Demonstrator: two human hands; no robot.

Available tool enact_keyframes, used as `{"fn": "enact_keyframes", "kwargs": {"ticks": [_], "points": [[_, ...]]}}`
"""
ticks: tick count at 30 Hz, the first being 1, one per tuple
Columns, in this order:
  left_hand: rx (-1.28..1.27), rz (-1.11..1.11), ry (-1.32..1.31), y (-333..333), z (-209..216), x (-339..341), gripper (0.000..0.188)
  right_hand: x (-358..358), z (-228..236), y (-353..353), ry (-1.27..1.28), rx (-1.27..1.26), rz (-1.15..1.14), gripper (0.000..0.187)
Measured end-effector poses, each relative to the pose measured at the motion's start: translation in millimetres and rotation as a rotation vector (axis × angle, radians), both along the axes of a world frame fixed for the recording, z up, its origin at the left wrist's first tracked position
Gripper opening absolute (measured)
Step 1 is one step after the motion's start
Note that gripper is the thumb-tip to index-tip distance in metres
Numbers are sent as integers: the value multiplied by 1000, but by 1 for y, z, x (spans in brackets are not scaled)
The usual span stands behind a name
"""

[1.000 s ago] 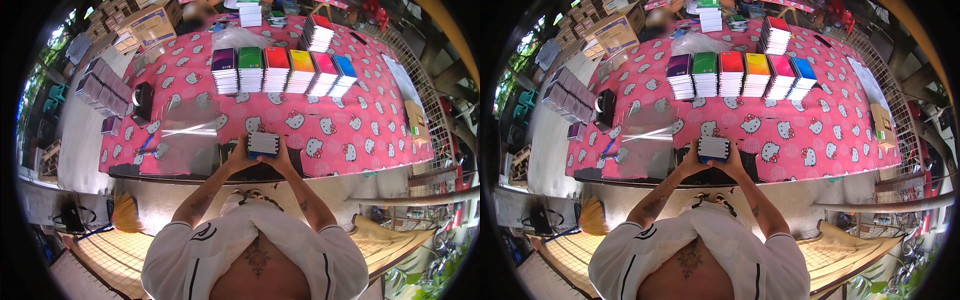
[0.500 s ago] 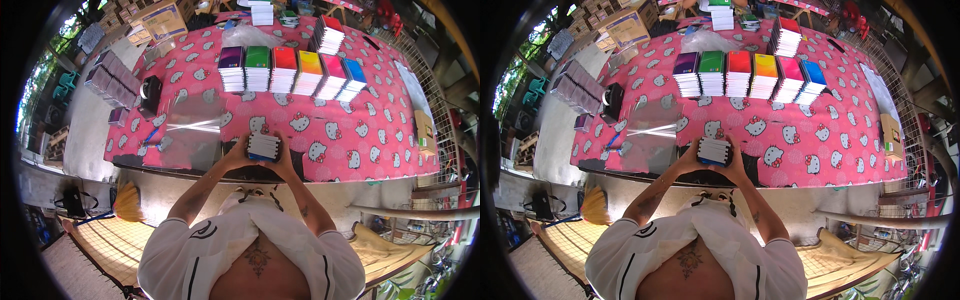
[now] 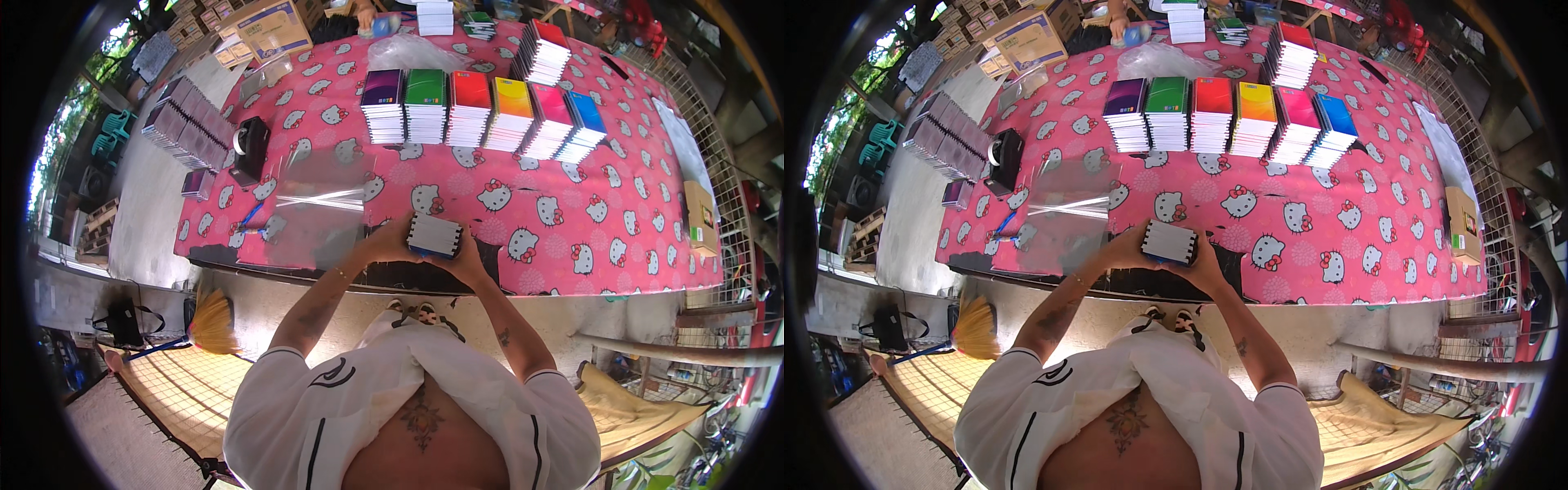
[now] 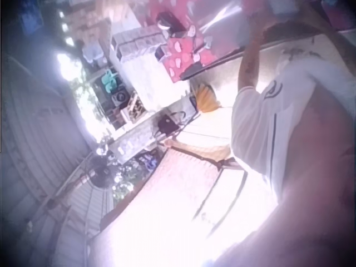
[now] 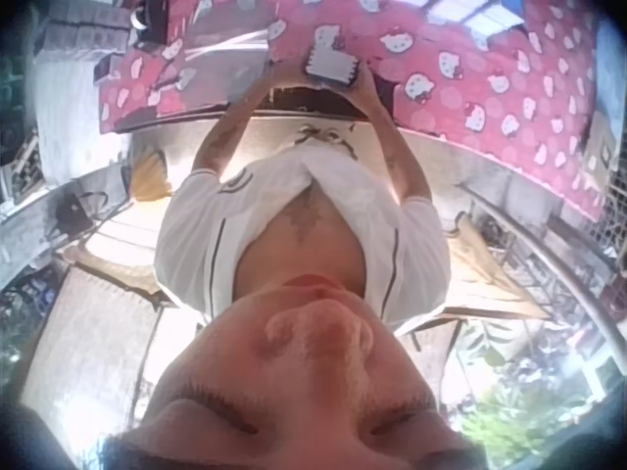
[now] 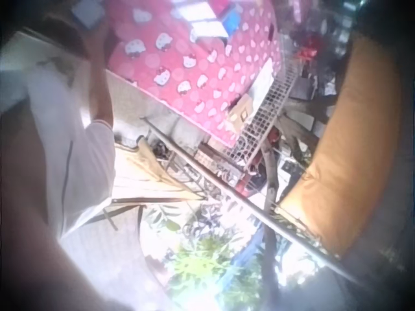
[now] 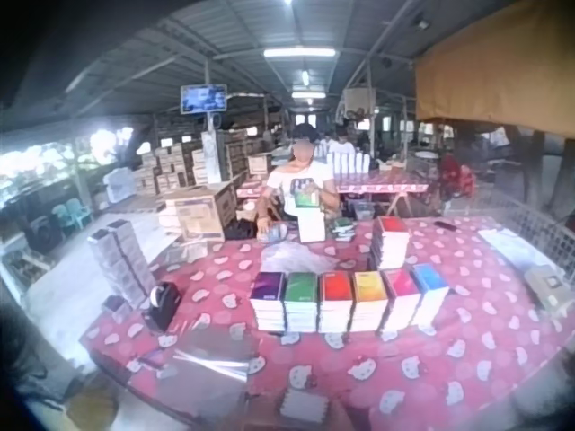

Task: The person packages small notebooks by placing them into plastic sleeves and securing the sleeves with tape. They select notebooks from colored stacks on the table, slide them into the sleeves, fold the plastic over, and apply tape from a dispenser.

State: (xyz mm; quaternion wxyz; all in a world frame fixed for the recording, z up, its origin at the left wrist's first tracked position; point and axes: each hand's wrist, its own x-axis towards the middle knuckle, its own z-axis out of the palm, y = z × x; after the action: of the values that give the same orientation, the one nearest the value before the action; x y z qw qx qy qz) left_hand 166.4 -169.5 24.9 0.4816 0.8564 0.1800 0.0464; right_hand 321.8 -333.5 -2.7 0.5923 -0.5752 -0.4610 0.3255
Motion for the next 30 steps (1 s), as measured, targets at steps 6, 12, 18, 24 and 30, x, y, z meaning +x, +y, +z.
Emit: {"fn": "enact_keyframes", "kwargs": {"ticks": [6, 12, 18, 24, 30], "points": [[869, -68, -254, -54, 79, 29, 105, 3, -17, 1, 48, -32, -56, 75], [764, -182, 61, -24, 67, 18, 90, 2, -9, 18, -117, -77, 19, 75], [473, 521, 125, 40, 65, -93, 85, -46, 46, 92, -457, 59, 22, 82], [-277, 1065, -157, 161, 17, -186, 81, -90, -19, 192, -956, -258, 92, 101], [-267, 841, 100, 196, -22, -151, 86, -71, -21, 198, -1090, -517, 275, 126]]}}
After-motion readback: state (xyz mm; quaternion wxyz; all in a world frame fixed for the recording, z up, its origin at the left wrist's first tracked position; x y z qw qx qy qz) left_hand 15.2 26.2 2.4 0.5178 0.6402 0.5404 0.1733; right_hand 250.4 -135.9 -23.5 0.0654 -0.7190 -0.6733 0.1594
